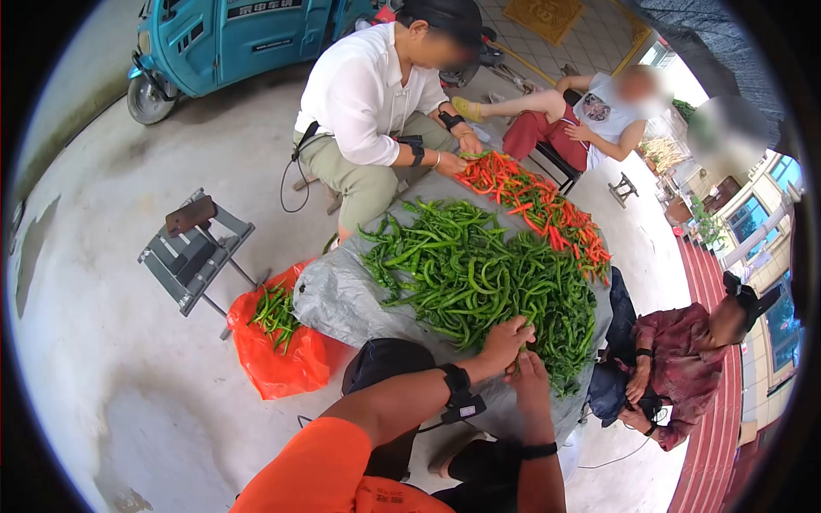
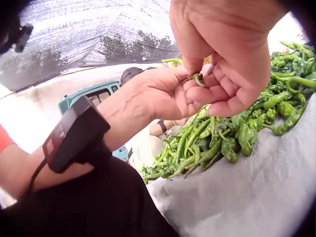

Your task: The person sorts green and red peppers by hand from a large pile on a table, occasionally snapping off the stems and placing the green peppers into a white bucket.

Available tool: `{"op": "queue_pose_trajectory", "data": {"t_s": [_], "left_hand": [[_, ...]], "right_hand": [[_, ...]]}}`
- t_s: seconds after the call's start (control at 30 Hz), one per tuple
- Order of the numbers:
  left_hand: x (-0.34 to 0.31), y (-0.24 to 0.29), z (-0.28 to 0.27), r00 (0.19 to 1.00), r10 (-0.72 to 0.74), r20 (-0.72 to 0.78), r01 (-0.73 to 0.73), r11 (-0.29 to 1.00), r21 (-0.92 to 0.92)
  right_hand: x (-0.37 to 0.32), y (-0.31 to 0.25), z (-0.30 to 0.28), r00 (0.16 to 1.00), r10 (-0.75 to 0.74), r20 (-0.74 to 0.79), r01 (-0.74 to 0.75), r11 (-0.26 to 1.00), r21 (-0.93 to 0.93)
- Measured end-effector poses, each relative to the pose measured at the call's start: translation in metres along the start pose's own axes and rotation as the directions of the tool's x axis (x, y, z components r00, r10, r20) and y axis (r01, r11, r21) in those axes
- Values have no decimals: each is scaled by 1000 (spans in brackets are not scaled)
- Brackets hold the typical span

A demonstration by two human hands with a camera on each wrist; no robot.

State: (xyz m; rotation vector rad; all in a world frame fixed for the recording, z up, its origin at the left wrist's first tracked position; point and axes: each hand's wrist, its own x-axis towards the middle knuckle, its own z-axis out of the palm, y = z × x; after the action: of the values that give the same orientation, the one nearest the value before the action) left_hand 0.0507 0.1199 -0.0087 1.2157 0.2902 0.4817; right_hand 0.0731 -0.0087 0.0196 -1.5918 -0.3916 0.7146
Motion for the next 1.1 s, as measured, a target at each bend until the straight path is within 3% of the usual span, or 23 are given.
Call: {"op": "queue_pose_trajectory", "data": {"t_s": [0.03, 0.13, 0.23, 0.33, 0.47, 0.63, 0.77, 0.93, 1.03, 1.1], "left_hand": [[2, -4, -1, 998, 57, -14, -56, 994, 90], [6, -17, -1, 992, 127, -3, -126, 986, 108], [4, 1, -3, 998, 6, 55, -14, 989, 149], [9, 2, -3, 986, -103, 134, 101, 995, 26], [14, 6, 1, 928, -210, 309, 253, 962, -106], [26, -2, 2, 856, -277, 437, 427, 854, -297], [29, 1, 1, 796, -308, 522, 528, 774, -349], [29, -1, 3, 807, -352, 474, 549, 743, -382], [30, -6, 4, 828, -349, 438, 513, 786, -344], [28, -6, 7, 841, -356, 407, 501, 795, -341]], "right_hand": [[0, 4, -2, 1000, 15, 12, -15, 998, 62], [4, 17, -7, 998, 36, 41, -40, 996, 84], [7, 10, -13, 992, 58, 114, -68, 994, 86], [11, 10, -26, 985, 53, 164, -74, 989, 128], [3, 9, -31, 980, 65, 186, -131, 920, 369], [-2, 11, -41, 957, 93, 273, -232, 811, 537], [-8, 14, -52, 917, 114, 383, -323, 776, 541], [-13, 16, -60, 893, 90, 440, -341, 773, 535], [-18, 15, -56, 943, 149, 297, -277, 846, 456], [-18, 22, -59, 948, 135, 288, -254, 867, 430]]}}
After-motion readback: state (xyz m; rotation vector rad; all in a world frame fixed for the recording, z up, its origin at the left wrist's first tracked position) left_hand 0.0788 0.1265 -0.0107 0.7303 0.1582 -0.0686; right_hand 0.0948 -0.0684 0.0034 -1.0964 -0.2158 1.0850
